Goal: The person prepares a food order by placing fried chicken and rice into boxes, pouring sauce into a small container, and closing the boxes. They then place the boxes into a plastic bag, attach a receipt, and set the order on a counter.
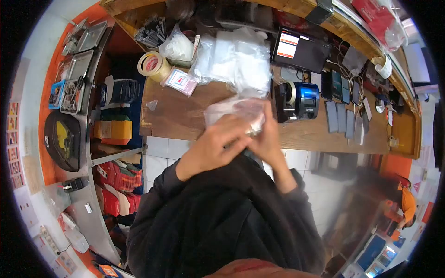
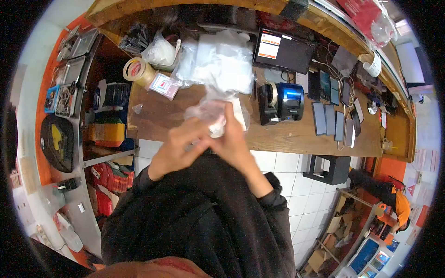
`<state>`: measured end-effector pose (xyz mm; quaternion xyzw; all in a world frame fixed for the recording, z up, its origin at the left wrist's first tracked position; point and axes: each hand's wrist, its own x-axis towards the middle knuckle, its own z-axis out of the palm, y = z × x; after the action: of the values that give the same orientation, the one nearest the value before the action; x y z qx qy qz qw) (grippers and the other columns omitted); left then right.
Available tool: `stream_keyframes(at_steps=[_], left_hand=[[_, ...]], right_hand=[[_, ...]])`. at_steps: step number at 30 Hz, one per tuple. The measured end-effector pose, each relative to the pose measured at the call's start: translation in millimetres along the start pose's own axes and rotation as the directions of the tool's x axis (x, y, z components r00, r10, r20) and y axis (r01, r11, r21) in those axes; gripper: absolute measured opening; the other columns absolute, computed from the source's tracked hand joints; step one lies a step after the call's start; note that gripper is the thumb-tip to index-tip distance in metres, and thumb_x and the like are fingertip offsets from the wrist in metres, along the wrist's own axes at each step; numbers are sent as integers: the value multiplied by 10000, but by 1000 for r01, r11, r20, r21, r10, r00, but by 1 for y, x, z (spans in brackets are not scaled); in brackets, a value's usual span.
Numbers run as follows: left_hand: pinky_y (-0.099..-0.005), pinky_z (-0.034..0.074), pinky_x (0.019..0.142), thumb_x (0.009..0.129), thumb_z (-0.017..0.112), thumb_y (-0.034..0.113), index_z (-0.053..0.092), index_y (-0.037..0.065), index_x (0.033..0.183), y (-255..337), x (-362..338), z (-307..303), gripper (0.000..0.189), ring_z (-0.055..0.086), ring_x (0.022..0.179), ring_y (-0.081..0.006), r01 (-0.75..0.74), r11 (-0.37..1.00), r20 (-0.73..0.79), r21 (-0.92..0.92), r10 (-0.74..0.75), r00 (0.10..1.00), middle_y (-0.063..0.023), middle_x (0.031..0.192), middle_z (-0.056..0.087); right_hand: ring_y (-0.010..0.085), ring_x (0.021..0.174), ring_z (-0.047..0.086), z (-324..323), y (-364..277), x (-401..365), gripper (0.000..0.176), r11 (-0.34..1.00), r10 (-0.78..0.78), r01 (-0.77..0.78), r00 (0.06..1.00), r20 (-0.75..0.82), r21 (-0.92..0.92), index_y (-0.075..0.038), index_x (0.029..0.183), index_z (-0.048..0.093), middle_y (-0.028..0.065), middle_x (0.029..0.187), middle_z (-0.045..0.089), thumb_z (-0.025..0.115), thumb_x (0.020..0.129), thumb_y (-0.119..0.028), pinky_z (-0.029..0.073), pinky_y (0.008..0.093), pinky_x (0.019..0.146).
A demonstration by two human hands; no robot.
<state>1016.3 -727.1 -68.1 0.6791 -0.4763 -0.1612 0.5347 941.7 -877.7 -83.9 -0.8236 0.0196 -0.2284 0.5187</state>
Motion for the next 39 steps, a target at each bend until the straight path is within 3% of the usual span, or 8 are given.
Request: stream_keyframes(at_steps=[6,8,12,21,27,30,35,39], left_hand=[[-449,361,990,672,793,236,545,24,1150,-68,-19,14,580,494,1151,-298,-139,904,-326,403,284,902,-123,1152,562],[-464,311,1006,618,811,266,504,59,1207,-104,-17,44,697,444,1193,-308,176,945,-152,276,-138,979,-115,1196,506],[-426,361,918,693,713,160,601,105,1103,-169,-15,83,429,521,965,-306,45,907,-20,418,-41,999,-80,952,606],[-361,433,767,751,630,77,661,146,1036,-171,1,67,295,526,728,-245,-188,913,112,363,157,981,-60,758,626],[-363,444,709,720,681,201,659,107,1041,-132,5,41,335,578,799,-219,288,958,124,2,-286,950,-51,771,656],[-351,436,713,735,648,182,645,129,1001,-170,-5,60,271,570,751,-237,-111,896,207,430,22,978,-70,757,649],[-395,425,812,690,641,190,687,163,865,-179,11,88,183,621,877,-160,-346,876,60,336,347,936,-3,822,658],[-411,405,907,709,635,200,646,130,743,-131,58,98,79,571,954,-160,-406,802,60,438,425,903,29,1010,656]], right_hand=[[159,716,622,-5,-5,-9,247,743,392,-256,915,-92,618,-34,1004,392,130,847,588,533,850,98,517,257,569],[141,666,602,-17,-10,-17,246,578,473,-428,870,142,694,-40,987,370,135,848,590,527,859,98,497,242,564],[230,899,616,-65,-31,-11,430,968,240,-218,944,226,-121,-30,1096,509,118,948,621,765,759,-107,493,348,815],[364,1236,376,-44,160,-22,587,780,7,353,821,571,-517,-13,1207,536,201,1266,464,711,746,-330,288,454,1068],[346,1104,480,-52,158,-28,298,992,104,-128,775,623,-7,22,981,630,164,1091,531,651,798,-213,335,423,1011],[320,1113,484,-64,144,-25,324,828,378,-502,828,414,248,-21,1000,673,133,1121,545,721,755,-228,327,410,1019],[328,1452,-10,-61,137,-10,865,878,172,192,727,665,-438,-110,1431,379,129,1570,108,693,746,-536,-57,471,1155],[308,1447,62,7,144,-3,676,787,239,301,655,717,-538,-127,1430,378,122,1548,179,573,863,-439,19,481,1163]])
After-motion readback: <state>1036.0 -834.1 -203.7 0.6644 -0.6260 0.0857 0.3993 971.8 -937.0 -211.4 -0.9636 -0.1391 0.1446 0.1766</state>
